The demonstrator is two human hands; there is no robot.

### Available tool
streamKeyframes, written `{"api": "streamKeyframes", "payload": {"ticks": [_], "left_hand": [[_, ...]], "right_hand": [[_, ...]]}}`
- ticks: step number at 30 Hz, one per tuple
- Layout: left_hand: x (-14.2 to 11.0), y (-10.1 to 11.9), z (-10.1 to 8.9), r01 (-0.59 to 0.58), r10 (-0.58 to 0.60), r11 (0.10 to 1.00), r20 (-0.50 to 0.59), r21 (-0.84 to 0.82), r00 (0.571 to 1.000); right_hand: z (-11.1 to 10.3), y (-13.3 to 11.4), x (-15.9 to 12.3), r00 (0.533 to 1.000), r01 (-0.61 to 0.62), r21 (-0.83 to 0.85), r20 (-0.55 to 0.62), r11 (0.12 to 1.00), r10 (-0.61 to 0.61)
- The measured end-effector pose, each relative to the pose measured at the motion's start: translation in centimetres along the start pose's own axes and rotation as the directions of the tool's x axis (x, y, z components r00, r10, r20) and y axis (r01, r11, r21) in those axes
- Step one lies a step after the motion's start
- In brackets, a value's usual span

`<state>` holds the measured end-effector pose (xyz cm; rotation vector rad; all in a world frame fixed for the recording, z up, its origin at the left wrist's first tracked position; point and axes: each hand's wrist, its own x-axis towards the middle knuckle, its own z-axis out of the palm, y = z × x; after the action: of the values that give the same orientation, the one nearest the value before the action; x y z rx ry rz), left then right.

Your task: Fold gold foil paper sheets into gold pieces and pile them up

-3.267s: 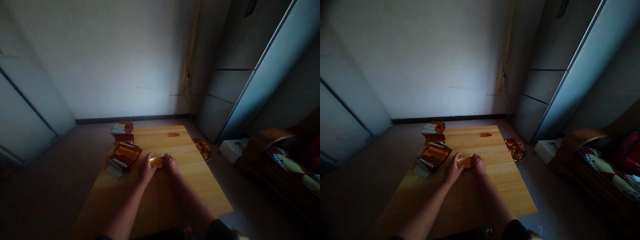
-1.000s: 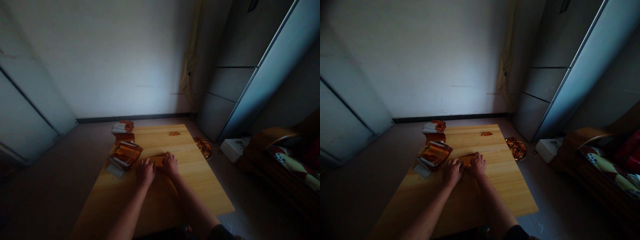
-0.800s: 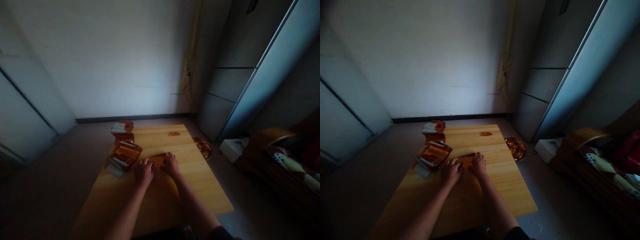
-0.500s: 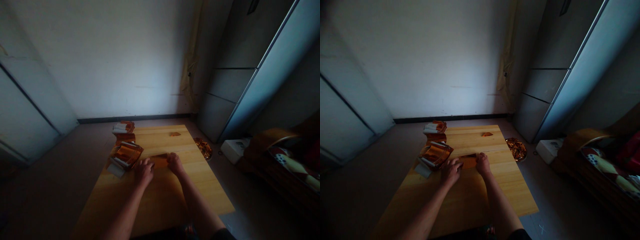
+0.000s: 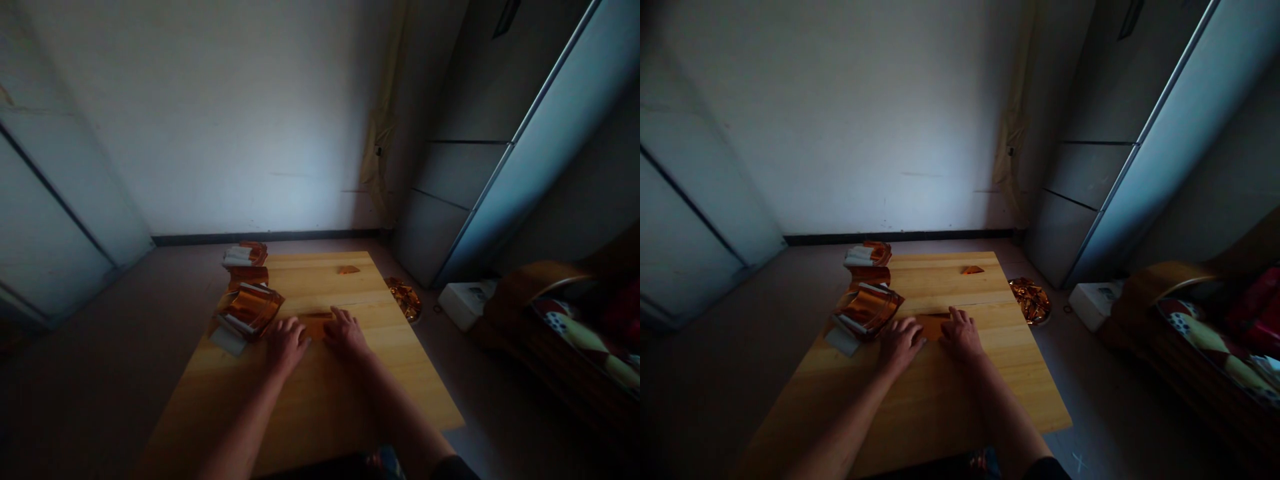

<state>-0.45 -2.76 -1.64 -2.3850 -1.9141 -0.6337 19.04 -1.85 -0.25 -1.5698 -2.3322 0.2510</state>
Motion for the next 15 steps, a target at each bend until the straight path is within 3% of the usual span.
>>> {"api": "streamKeyframes", "payload": {"ticks": [5,9,15], "left_hand": [[-0.32,0.18,-0.26,-0.120,0.116,0.990,-0.055,-0.074,0.992],[-0.63,0.22,-0.26,-0.231,0.230,0.959,-0.025,-0.164,0.973],[-0.35,0.04,0.55,-0.227,0.229,0.957,-0.009,-0.182,0.973]], "right_hand": [[0.25,0.37,-0.17,0.999,0.043,-0.010,0.002,0.999,-0.043],[0.35,0.51,-0.27,0.999,0.054,0.014,0.001,0.998,-0.054],[-0.23,0.17,-0.16,0.999,0.045,0.014,0.014,0.999,-0.045]]}}
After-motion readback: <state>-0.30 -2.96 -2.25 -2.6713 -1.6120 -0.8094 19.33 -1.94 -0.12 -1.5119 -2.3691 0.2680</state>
